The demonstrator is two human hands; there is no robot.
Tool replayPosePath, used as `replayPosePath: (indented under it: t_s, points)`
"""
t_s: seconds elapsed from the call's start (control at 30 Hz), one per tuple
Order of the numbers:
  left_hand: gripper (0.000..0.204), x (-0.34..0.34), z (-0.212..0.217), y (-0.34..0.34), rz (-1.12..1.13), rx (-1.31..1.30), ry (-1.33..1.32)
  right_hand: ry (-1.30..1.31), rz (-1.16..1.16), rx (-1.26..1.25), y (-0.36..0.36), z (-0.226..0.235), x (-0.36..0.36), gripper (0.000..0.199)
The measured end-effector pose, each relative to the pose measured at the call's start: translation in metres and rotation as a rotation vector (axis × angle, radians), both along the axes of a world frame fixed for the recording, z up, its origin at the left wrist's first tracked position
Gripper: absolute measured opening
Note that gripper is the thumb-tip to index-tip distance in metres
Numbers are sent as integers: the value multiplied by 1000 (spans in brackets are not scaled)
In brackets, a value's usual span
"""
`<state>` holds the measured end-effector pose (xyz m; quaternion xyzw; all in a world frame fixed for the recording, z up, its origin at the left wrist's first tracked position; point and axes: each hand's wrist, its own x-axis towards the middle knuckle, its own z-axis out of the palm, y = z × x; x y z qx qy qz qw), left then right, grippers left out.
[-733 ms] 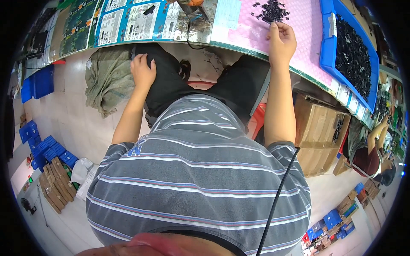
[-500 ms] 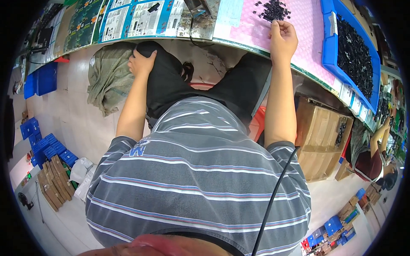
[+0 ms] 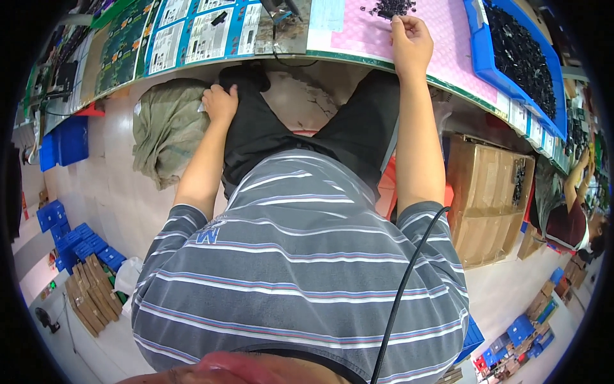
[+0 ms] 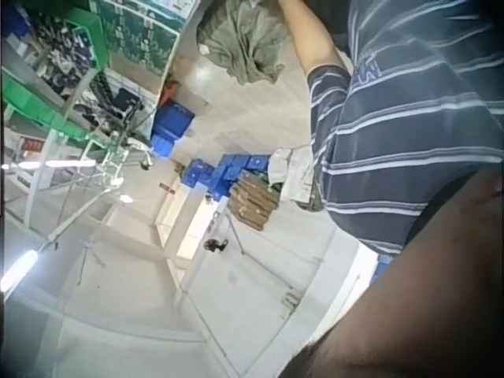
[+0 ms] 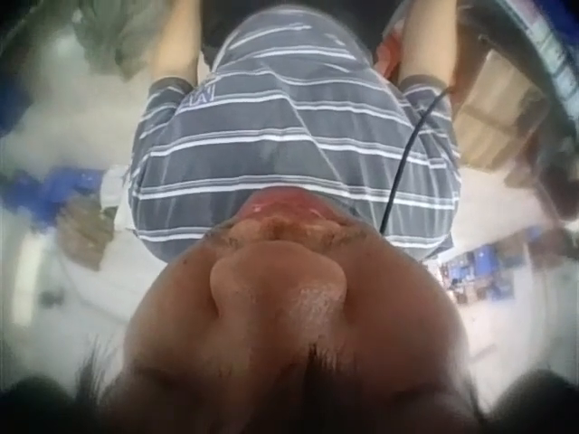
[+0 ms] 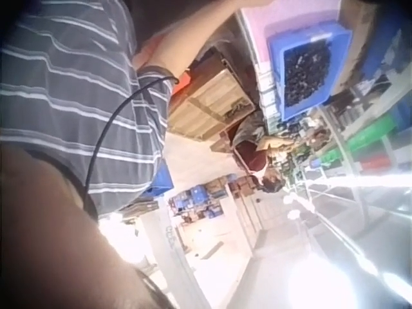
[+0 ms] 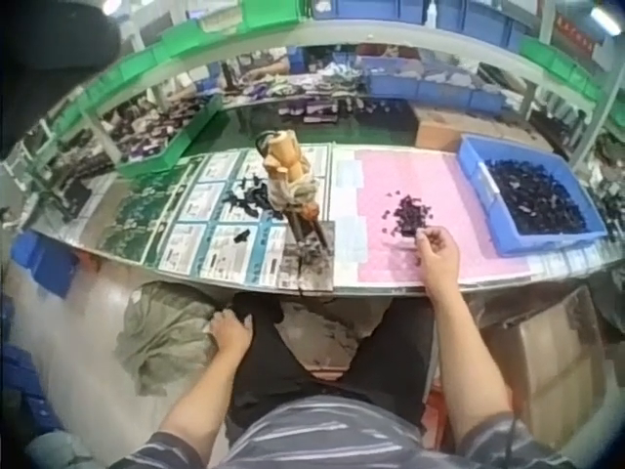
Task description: The person assembles small black plastic components and electronic components by hand at an industrial workbench.
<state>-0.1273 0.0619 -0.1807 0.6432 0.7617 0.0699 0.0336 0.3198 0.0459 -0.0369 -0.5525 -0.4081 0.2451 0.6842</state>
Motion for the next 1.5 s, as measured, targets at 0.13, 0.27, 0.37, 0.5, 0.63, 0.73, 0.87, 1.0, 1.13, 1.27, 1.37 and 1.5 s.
replayPosePath:
  t_s: [0.13,0.27,0.37,0.5,0.63,0.73,0.87,1.0,1.13,1.27,1.37,1.5]
  points:
    - [90,0,-17,18,162,5,76,-22,-39,-66,-2,5,-6,17]
    - [54,-42,-21,28,30,-91,-162,-59,2,-18,5,5,-8,17]
    - [43,-39,-11,3,-382,-122,-253,-98,-20,-26,3,7,-2,18]
    - [36,-55,39,-68,-655,-223,-332,-96,-31,-39,-5,4,10,19]
    - [31,-55,41,-73,-533,-220,-314,-43,9,-11,4,7,7,20]
    - [25,-26,45,-53,-581,-249,-154,-63,-25,-47,1,7,6,19]
    - [19,35,32,-59,-816,-219,-466,-123,-43,-91,-1,7,6,16]
    - [26,119,13,-71,-953,-272,-759,-51,-10,-22,9,6,21,16]
    - [48,174,28,-73,-928,-274,-903,-32,-21,-15,6,3,27,16]
    - [63,224,26,-64,-919,-165,-873,-195,-71,-113,2,9,22,16]
    - [95,264,16,-40,-695,-425,-508,-222,-100,-141,0,9,19,15]
    - [117,291,-22,-4,-556,-371,-517,-224,-81,-156,-3,8,22,14]
